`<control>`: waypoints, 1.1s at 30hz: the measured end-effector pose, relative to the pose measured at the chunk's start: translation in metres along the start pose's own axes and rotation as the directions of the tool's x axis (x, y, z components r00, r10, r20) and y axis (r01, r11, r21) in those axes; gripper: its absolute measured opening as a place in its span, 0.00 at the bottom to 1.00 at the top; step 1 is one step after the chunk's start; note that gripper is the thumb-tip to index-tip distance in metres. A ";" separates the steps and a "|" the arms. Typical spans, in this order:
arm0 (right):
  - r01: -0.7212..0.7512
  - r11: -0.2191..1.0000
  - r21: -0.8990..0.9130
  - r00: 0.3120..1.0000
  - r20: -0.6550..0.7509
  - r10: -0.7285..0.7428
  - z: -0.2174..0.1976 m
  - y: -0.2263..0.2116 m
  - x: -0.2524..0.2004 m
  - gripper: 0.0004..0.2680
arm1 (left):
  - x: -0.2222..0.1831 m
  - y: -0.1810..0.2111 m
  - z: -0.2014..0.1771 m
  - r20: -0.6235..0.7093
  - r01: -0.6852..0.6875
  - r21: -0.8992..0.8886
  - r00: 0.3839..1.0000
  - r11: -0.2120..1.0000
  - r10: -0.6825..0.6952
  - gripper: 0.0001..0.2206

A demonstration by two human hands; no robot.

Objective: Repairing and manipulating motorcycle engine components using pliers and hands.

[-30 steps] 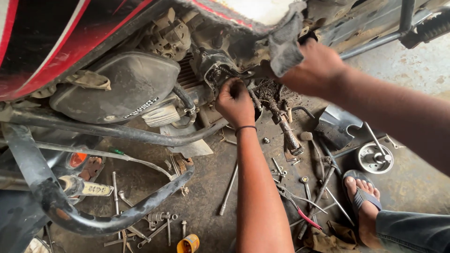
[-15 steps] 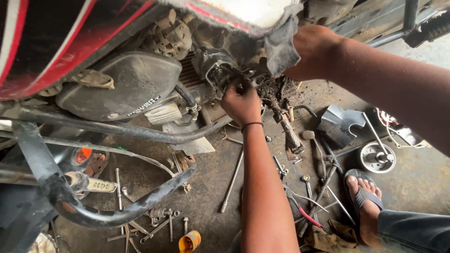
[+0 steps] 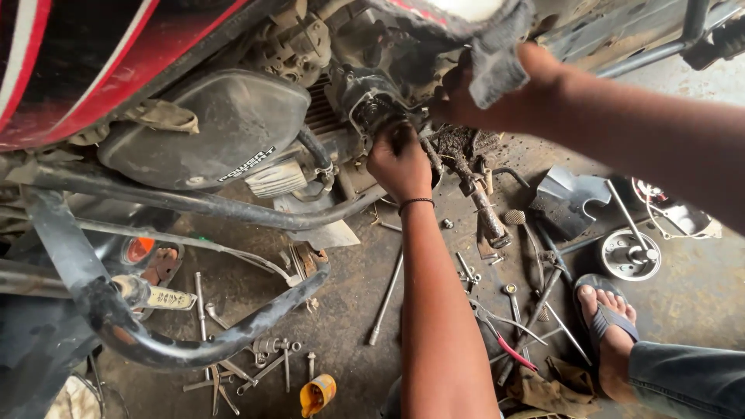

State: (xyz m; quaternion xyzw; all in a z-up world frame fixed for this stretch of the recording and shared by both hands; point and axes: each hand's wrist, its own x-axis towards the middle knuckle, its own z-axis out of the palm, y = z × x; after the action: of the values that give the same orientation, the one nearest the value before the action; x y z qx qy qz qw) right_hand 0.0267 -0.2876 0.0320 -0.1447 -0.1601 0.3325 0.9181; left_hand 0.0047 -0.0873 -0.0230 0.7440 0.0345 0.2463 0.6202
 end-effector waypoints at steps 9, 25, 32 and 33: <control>-0.537 -0.122 -0.835 0.838 -0.511 -0.192 0.116 0.006 0.036 0.23 | 0.002 0.008 0.004 0.031 0.062 0.185 0.997 0.981 -0.069 0.03; -0.451 -0.316 -0.834 0.725 -0.137 -0.675 0.043 0.139 -0.034 0.18 | 0.026 0.033 -0.027 -0.056 -0.006 0.264 0.998 0.965 0.022 0.15; -0.045 0.697 -0.716 0.565 -0.593 -0.574 0.051 0.193 0.014 0.12 | 0.038 0.041 -0.041 -0.005 -0.142 0.351 0.988 0.925 0.154 0.18; 0.121 0.693 -0.710 0.583 -0.515 -0.629 0.043 0.200 0.020 0.11 | 0.040 0.042 -0.043 0.018 -0.201 0.334 0.978 0.921 0.207 0.17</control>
State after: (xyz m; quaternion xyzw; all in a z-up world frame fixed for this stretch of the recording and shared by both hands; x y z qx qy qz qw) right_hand -0.0884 -0.1208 0.0002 -0.5097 0.0927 -0.0400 0.8544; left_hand 0.0118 -0.0430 0.0339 0.8355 0.0034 0.3068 0.4559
